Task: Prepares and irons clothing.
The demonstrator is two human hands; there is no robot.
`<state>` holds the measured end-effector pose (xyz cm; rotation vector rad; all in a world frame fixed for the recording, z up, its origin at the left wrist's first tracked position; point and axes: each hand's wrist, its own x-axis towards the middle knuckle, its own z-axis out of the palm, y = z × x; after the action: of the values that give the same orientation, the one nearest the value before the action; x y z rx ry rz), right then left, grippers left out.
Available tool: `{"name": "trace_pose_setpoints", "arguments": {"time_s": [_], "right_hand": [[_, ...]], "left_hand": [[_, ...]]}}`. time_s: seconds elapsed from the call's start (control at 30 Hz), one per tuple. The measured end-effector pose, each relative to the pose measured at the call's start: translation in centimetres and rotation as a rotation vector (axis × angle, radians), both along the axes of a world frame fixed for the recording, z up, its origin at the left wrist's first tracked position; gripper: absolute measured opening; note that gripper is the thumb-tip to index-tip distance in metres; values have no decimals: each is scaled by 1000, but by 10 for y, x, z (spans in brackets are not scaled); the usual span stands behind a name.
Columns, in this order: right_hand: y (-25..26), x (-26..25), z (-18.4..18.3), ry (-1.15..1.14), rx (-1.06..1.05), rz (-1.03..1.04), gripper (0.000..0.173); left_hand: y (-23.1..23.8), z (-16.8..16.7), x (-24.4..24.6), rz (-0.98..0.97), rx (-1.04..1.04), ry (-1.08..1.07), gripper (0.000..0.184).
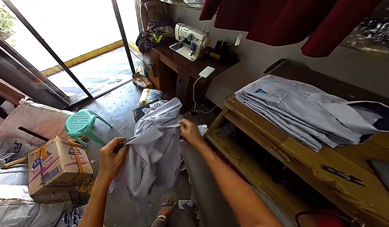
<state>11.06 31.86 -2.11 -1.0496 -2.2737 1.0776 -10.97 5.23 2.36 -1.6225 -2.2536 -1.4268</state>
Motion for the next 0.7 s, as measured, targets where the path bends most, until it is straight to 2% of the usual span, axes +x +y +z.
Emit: {"name": "trace_pose_setpoints", "arguments": {"time_s": [0.1,0.17,0.23,0.33,0.47,0.53,0.57,0.63,0.7], "right_hand": [[29,13,32,266,-104,-238,23],[40,44,21,353,25,-288,20],[41,95,-12,283,193,-301,22],[2,196,-68,103,281,-356,21],[-91,318,-102,-38,128,-410,18],[-122,365,-95,-149,34,-398,13],[-129,384,-84,-195,27,-429,14],[-126,418,-48,-246,112,-607,23],[-106,449,-1,-285,247,-879,40]], "left_hand": [[26,-34,23,-31,-91,65,23],[38,-59,55,-135,-159,35,21],[42,-81,92,-270,-286,-20,23],[32,-99,150,-563,-478,-96,37],[6,-114,216,-994,-780,-92,36],[0,-126,240,-1099,-939,-39,35],[1,-132,247,-1110,-936,7,34],[10,-133,253,-1082,-835,60,41],[27,-123,264,-985,-773,6,52]]}}
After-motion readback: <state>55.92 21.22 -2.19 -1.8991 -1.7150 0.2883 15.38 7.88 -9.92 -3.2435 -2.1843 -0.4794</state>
